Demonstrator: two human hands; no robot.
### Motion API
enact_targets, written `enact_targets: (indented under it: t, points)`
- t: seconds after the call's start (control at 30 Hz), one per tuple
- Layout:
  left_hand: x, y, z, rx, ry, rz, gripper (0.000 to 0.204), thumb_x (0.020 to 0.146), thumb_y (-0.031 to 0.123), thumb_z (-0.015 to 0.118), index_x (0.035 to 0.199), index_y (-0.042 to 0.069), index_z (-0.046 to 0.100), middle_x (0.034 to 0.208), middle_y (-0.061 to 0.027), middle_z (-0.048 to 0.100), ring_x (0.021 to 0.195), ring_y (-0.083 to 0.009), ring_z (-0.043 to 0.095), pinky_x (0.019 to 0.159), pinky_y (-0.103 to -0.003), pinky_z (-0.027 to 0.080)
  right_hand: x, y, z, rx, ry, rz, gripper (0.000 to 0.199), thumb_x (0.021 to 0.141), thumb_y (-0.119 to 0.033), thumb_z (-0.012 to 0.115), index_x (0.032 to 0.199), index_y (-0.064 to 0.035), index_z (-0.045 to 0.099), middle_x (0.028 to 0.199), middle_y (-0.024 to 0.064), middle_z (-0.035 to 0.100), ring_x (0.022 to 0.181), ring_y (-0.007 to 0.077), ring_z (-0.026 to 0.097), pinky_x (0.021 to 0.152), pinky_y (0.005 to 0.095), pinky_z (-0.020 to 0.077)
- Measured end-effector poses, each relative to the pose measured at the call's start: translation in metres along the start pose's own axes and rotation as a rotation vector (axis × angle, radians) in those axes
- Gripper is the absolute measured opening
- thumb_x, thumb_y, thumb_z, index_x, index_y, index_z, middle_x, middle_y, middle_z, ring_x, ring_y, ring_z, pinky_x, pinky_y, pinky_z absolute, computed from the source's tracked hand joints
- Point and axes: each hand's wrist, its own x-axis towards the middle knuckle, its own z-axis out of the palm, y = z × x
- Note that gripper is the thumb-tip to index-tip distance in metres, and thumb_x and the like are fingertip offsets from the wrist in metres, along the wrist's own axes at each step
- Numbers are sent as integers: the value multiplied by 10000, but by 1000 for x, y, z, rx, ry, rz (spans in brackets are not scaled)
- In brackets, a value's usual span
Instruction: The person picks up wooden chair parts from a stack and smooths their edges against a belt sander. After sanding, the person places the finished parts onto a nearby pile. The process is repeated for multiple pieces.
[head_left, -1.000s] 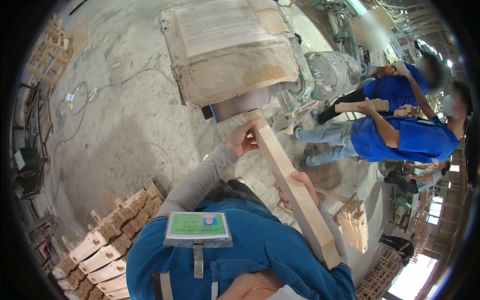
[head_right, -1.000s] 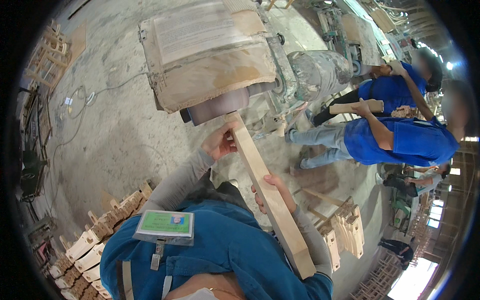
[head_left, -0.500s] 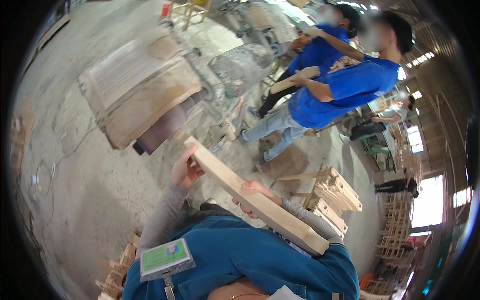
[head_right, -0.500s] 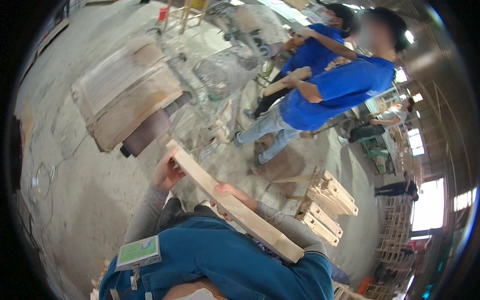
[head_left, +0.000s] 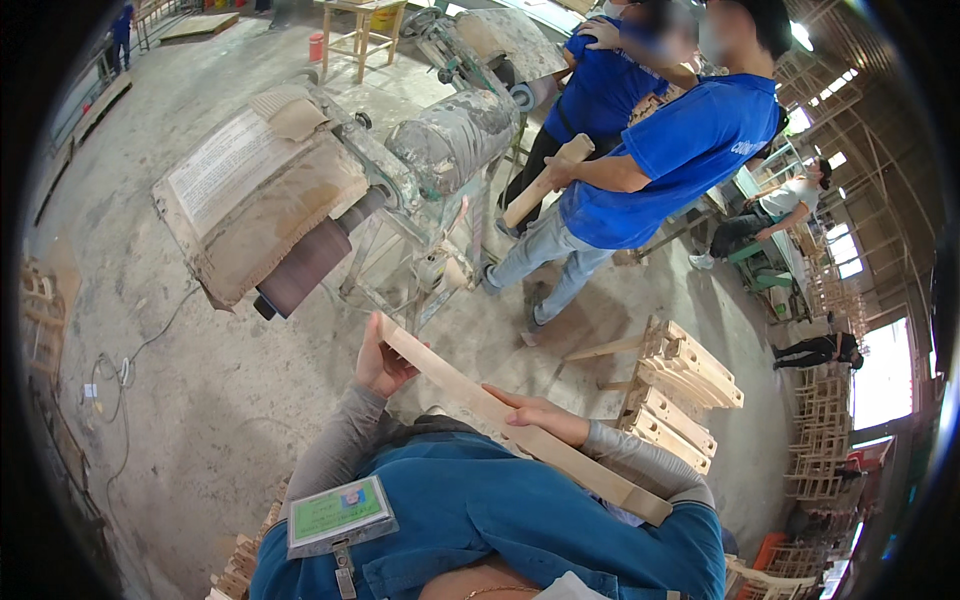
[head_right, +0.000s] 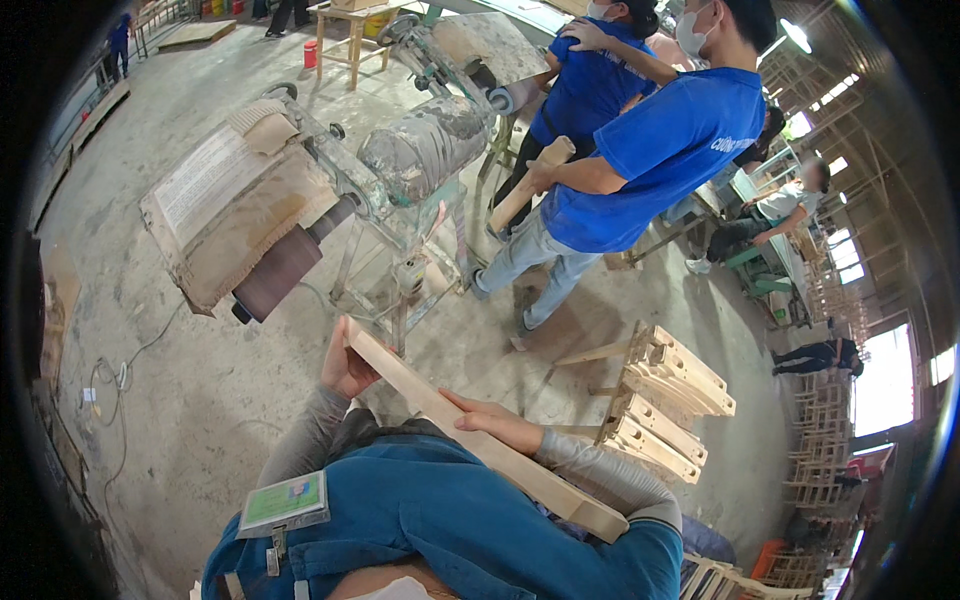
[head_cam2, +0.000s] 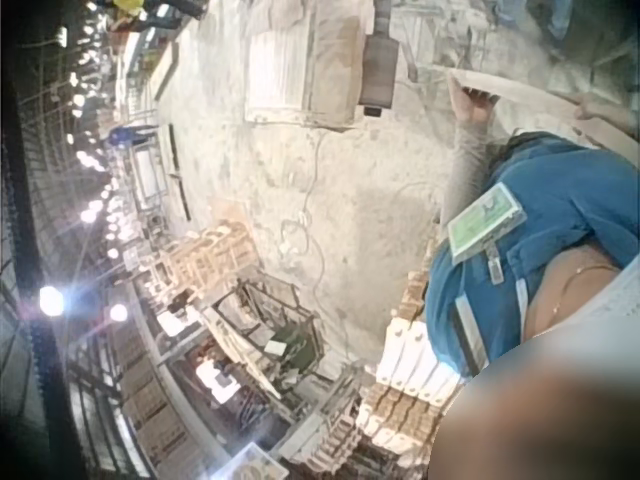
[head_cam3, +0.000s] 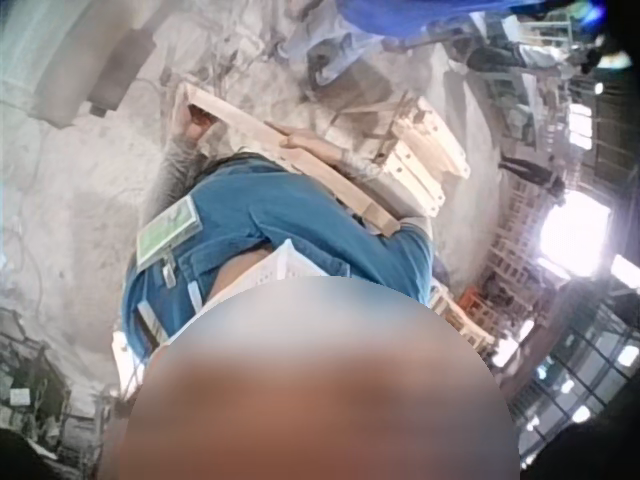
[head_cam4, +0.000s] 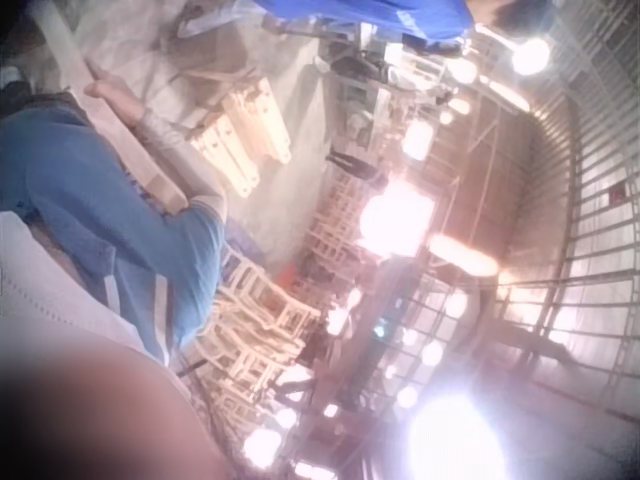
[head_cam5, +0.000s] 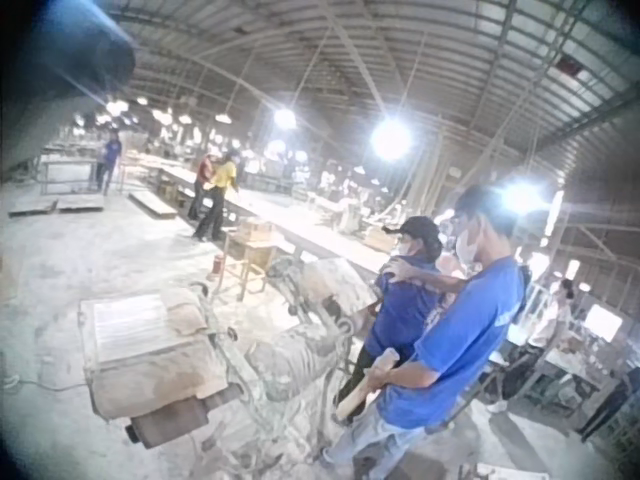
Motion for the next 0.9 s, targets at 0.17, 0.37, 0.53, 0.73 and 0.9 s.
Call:
enact_targets:
  t: [0.17, 0.37, 0.53, 0.73, 0.9]
  points:
    - [-8, -12, 14, 114, 49, 70, 386, 785, 440, 613, 867, 70, 542, 827, -96, 589, 900, -303, 599, 795, -469, 488, -4, 9, -8, 25, -17, 2, 773, 799, -373, 487, 1394, 13, 179, 1431, 153, 242, 1299, 218, 267, 1045, 274, 202]
    - [-10, -21, 18, 50, 56, 58, 293, 803, 374, 608, 815, 85, 562, 809, -77, 594, 883, -292, 606, 783, -474, 494, -5, 12, -17, -18, -31, -16, 762, 793, -381, 489, 1396, -13, 204, 1409, 152, 291, 1277, 219, 303, 1034, 270, 221]
    - [-2, -27, 9, 35, 30, 49, 394, 834, 425, 545, 896, 36, 559, 894, -137, 599, 935, -315, 586, 803, -477, 488, -5, 23, -26, -30, -35, 10, 770, 785, -414, 490, 1400, -41, 216, 1397, 152, 315, 1259, 222, 329, 1022, 270, 238]
    - [7, -29, -1, 45, 24, 43, 574, 854, 527, 462, 993, -24, 541, 954, -207, 586, 945, -335, 572, 826, -490, 474, -4, 26, -32, -36, -39, 35, 767, 780, -425, 499, 1402, -68, 228, 1403, 154, 307, 1259, 234, 335, 1021, 271, 242]
    - [8, -29, 4, 79, 52, 61, 612, 849, 558, 455, 1007, -28, 531, 954, -209, 585, 936, -334, 574, 830, -490, 471, -1, 25, -34, -42, -31, 30, 767, 776, -425, 509, 1400, -70, 237, 1413, 148, 293, 1274, 231, 320, 1028, 274, 236]
